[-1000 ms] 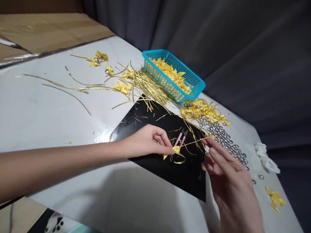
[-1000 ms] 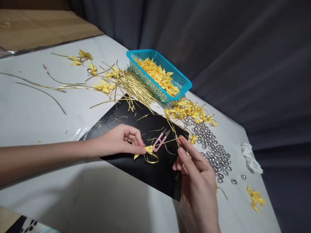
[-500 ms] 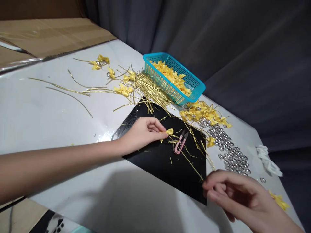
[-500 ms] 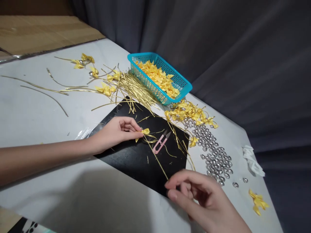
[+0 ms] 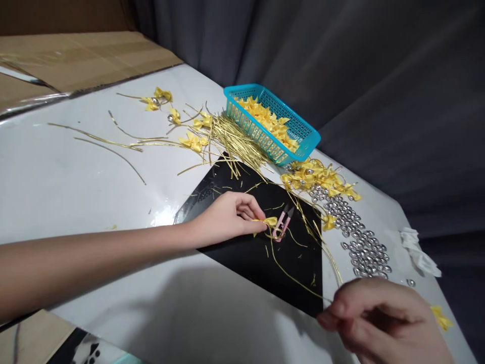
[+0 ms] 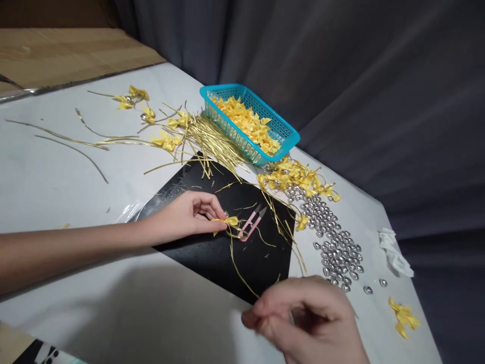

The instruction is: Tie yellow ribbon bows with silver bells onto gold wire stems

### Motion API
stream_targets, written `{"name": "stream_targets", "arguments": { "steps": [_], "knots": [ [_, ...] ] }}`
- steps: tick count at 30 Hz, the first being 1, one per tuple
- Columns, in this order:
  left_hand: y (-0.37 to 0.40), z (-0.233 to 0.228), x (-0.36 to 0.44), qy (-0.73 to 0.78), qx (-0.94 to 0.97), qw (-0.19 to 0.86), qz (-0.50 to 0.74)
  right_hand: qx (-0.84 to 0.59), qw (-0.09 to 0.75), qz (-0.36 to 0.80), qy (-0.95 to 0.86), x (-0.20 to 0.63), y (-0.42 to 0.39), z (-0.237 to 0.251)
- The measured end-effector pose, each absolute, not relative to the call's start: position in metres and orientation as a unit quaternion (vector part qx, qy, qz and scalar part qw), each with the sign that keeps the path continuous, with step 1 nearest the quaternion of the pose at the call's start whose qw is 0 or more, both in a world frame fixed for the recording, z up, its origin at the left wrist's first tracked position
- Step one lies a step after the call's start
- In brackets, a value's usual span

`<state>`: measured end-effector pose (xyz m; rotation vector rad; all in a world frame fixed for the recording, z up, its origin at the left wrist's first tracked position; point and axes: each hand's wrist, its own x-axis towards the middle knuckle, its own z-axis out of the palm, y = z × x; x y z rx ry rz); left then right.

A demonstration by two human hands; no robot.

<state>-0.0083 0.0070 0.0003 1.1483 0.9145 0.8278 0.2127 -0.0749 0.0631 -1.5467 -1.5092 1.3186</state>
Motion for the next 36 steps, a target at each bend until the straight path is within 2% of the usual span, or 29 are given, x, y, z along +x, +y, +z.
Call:
{"name": "stream_targets", "arguments": {
  "steps": [4,8,12,17,23,29,36],
  "knots": [
    [0.002,0.003,-0.005,0.381,0.48,0.716,0.333,-0.598,0.399,0.398,-0.57,0.19,-0.065,0.052],
    [-0.002,0.005,-0.003,0.361,0.468,0.743,0.313,-0.596,0.435,0.332,-0.588,0.168,-0.062,0.047],
    [-0.002,0.005,-0.003,0.359,0.462,0.751,0.306,-0.623,0.428,0.353,-0.551,0.157,-0.066,0.042],
    [-0.002,0.006,-0.003,0.353,0.44,0.771,0.297,-0.654,0.439,0.319,-0.528,0.15,-0.07,0.035],
    [-0.003,0.01,-0.001,0.377,0.397,0.778,0.308,-0.632,0.401,0.284,-0.599,0.152,-0.073,0.025],
    [-0.006,0.007,-0.001,0.369,0.372,0.789,0.321,-0.678,0.433,0.259,-0.535,0.139,-0.08,0.025],
    [-0.012,0.005,-0.001,0.349,0.345,0.803,0.339,-0.634,0.412,0.174,-0.631,0.145,-0.078,0.016]
  ]
}}
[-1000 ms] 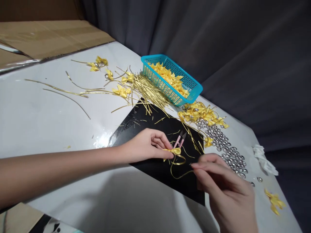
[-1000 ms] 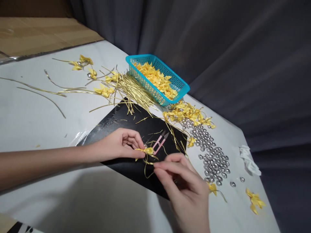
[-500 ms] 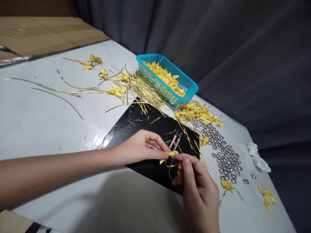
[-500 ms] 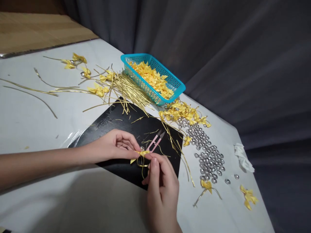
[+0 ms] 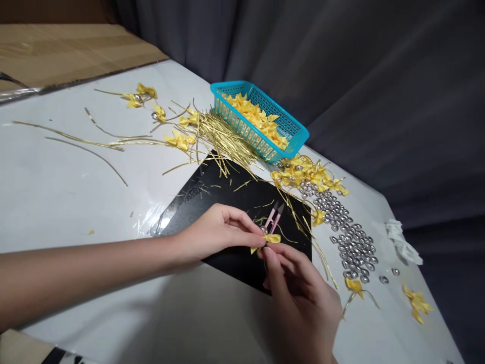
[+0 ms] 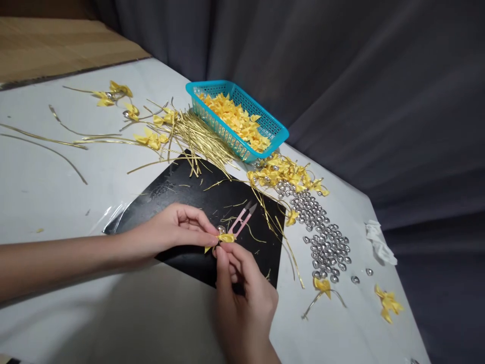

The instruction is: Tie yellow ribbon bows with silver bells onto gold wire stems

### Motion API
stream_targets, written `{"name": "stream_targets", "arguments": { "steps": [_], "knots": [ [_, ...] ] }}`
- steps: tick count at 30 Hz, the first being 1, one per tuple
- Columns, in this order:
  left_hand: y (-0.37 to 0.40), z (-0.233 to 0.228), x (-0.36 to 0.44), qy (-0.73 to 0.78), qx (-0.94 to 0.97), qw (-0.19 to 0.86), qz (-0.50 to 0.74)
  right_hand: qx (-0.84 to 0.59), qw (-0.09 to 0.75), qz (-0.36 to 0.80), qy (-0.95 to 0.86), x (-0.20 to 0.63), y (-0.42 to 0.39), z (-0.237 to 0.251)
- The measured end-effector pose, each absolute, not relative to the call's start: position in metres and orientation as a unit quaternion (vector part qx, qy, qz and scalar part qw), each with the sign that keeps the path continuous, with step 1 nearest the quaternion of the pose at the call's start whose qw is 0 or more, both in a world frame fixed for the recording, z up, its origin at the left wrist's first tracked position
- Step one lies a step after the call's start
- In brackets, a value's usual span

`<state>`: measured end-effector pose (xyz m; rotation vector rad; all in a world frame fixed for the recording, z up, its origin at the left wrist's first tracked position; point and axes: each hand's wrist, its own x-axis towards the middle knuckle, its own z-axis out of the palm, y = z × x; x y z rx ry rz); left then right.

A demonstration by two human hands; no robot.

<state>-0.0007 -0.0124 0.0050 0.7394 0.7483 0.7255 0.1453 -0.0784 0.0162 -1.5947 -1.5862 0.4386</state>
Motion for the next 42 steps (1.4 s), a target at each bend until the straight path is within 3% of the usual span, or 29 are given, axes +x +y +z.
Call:
{"name": "stream_targets", "arguments": {
  "steps": [15,23,29,34,38,42],
  "knots": [
    [-0.018,0.012,0.001,0.38,0.334,0.801,0.321,-0.577,0.439,0.027,-0.688,0.143,-0.078,0.01],
    [-0.018,0.008,0.002,0.397,0.331,0.784,0.344,-0.647,0.482,0.205,-0.554,0.146,-0.07,0.015],
    [-0.014,0.008,0.0,0.404,0.348,0.765,0.361,-0.648,0.424,0.404,-0.486,0.15,-0.061,0.022],
    [-0.011,0.008,0.0,0.408,0.361,0.756,0.363,-0.63,0.393,0.455,-0.491,0.157,-0.056,0.021],
    [-0.01,0.008,0.001,0.396,0.379,0.754,0.363,-0.63,0.396,0.387,-0.545,0.162,-0.056,0.019],
    [-0.01,0.01,0.001,0.412,0.395,0.73,0.376,-0.621,0.379,0.212,-0.652,0.165,-0.059,0.019]
  ]
}}
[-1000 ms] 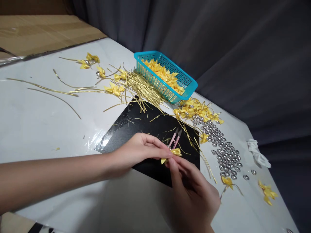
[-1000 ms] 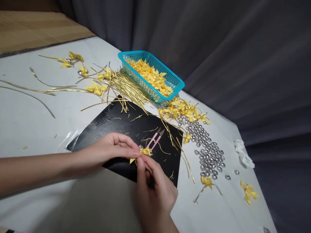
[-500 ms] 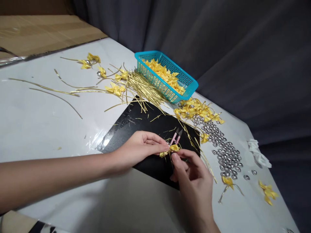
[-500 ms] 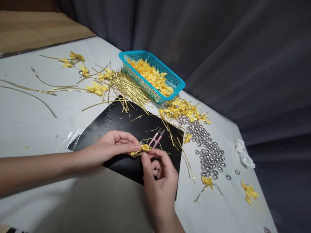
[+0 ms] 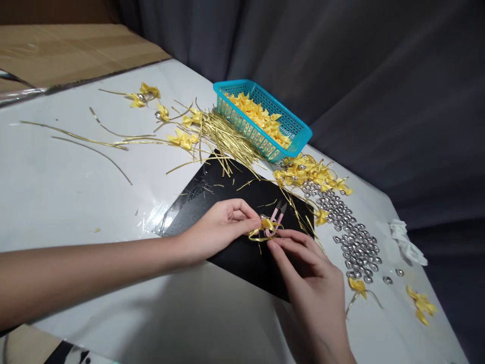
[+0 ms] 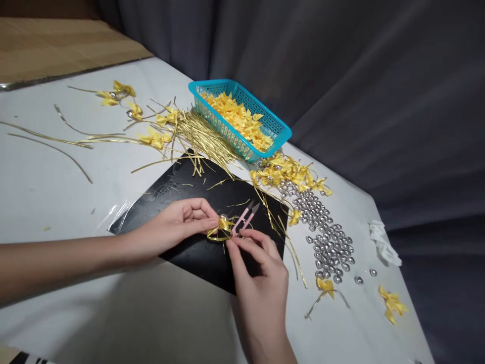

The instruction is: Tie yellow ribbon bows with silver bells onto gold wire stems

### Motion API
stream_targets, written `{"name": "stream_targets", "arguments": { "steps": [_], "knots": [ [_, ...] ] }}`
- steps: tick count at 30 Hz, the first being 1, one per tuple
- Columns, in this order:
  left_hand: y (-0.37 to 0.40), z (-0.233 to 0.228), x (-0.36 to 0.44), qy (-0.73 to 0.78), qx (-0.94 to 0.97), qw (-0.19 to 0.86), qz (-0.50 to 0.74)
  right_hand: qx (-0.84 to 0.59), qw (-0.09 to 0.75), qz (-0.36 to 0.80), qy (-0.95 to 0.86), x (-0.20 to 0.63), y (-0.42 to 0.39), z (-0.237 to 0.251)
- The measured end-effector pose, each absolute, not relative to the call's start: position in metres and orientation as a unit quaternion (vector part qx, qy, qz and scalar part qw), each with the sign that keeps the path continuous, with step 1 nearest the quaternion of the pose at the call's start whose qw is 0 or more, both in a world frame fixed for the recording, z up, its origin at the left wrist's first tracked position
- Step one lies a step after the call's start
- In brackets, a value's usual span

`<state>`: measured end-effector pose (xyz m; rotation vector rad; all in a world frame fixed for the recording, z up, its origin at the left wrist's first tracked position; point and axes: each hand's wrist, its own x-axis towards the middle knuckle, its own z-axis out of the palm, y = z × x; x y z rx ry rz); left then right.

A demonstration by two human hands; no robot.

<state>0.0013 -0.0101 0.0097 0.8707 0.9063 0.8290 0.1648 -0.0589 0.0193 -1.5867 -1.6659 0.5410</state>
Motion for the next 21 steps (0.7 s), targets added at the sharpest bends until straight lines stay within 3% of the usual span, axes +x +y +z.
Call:
{"name": "stream_targets", "arguments": {
  "steps": [3,8,13,21],
  "knots": [
    [-0.01,0.008,0.002,0.404,0.412,0.719,0.388,-0.605,0.365,0.137,-0.694,0.163,-0.063,0.021],
    [-0.011,0.002,0.003,0.372,0.428,0.723,0.394,-0.577,0.394,0.129,-0.703,0.157,-0.068,0.024],
    [-0.016,0.001,0.002,0.354,0.449,0.707,0.417,-0.531,0.36,0.028,-0.766,0.157,-0.068,0.027],
    [-0.021,0.004,0.001,0.32,0.593,0.658,0.337,-0.488,0.329,0.054,-0.807,0.164,-0.063,0.028]
  ]
}}
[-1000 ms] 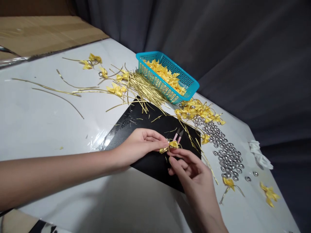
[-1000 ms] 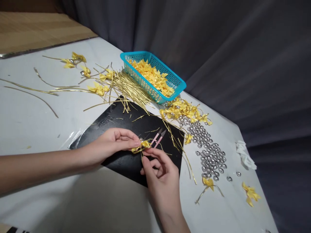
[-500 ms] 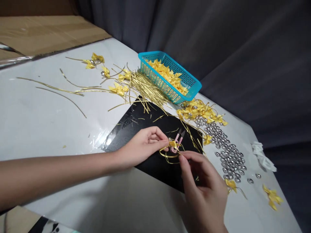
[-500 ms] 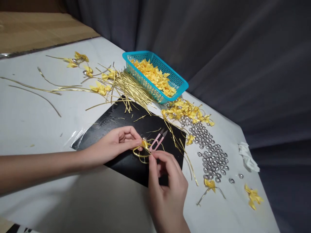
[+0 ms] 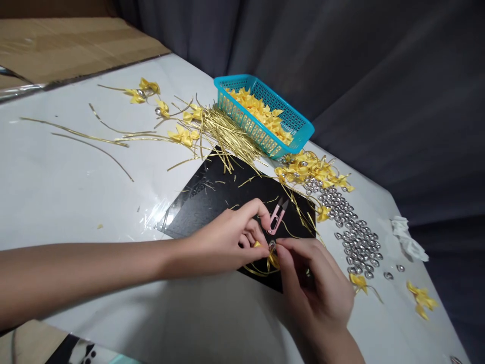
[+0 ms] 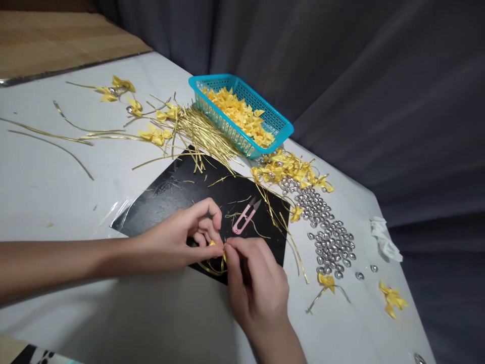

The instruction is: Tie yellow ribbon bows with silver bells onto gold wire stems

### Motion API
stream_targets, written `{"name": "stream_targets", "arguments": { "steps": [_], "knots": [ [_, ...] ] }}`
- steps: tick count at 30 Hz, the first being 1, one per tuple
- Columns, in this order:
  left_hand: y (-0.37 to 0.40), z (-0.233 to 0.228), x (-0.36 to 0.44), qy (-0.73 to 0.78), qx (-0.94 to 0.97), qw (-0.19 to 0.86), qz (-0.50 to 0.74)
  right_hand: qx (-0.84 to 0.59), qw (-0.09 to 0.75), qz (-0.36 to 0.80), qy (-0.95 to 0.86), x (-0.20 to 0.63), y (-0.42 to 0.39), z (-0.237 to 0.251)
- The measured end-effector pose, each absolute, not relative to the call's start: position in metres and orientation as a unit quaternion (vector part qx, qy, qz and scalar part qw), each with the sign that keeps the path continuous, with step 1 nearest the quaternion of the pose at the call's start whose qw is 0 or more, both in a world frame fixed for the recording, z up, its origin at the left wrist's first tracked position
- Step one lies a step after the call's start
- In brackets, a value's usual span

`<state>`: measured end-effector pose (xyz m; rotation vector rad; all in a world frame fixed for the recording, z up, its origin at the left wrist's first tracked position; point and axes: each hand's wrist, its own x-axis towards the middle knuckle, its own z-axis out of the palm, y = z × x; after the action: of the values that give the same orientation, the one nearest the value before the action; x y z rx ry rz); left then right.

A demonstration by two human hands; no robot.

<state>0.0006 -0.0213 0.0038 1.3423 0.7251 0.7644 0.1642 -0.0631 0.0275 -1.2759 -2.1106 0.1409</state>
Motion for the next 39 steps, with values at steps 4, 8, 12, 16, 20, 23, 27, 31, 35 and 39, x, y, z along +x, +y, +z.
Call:
{"name": "stream_targets", "arguments": {
  "steps": [4,8,12,16,20,23,27,31,35,39],
  "knots": [
    [-0.021,0.005,-0.001,0.297,0.627,0.652,0.307,-0.5,0.325,0.087,-0.798,0.164,-0.062,0.027],
    [-0.02,0.007,-0.002,0.287,0.64,0.649,0.294,-0.528,0.334,0.157,-0.765,0.165,-0.061,0.025],
    [-0.02,0.006,0.0,0.297,0.594,0.674,0.324,-0.549,0.342,0.161,-0.746,0.168,-0.059,0.025],
    [-0.017,0.004,0.001,0.328,0.503,0.711,0.365,-0.558,0.359,0.118,-0.739,0.168,-0.059,0.028],
    [-0.012,0.006,0.002,0.363,0.435,0.722,0.397,-0.545,0.373,0.089,-0.746,0.163,-0.061,0.032],
    [-0.012,0.008,0.002,0.372,0.441,0.712,0.4,-0.528,0.371,0.079,-0.76,0.162,-0.063,0.033],
    [-0.014,0.007,0.002,0.378,0.446,0.696,0.417,-0.504,0.35,0.1,-0.783,0.161,-0.066,0.029],
    [-0.017,0.006,0.002,0.376,0.44,0.693,0.43,-0.466,0.328,0.124,-0.813,0.158,-0.067,0.02],
    [-0.018,0.006,0.002,0.378,0.423,0.705,0.426,-0.45,0.306,0.129,-0.829,0.158,-0.066,0.013],
    [-0.016,0.005,0.002,0.379,0.403,0.711,0.433,-0.444,0.291,0.118,-0.84,0.16,-0.064,0.011]
  ]
}}
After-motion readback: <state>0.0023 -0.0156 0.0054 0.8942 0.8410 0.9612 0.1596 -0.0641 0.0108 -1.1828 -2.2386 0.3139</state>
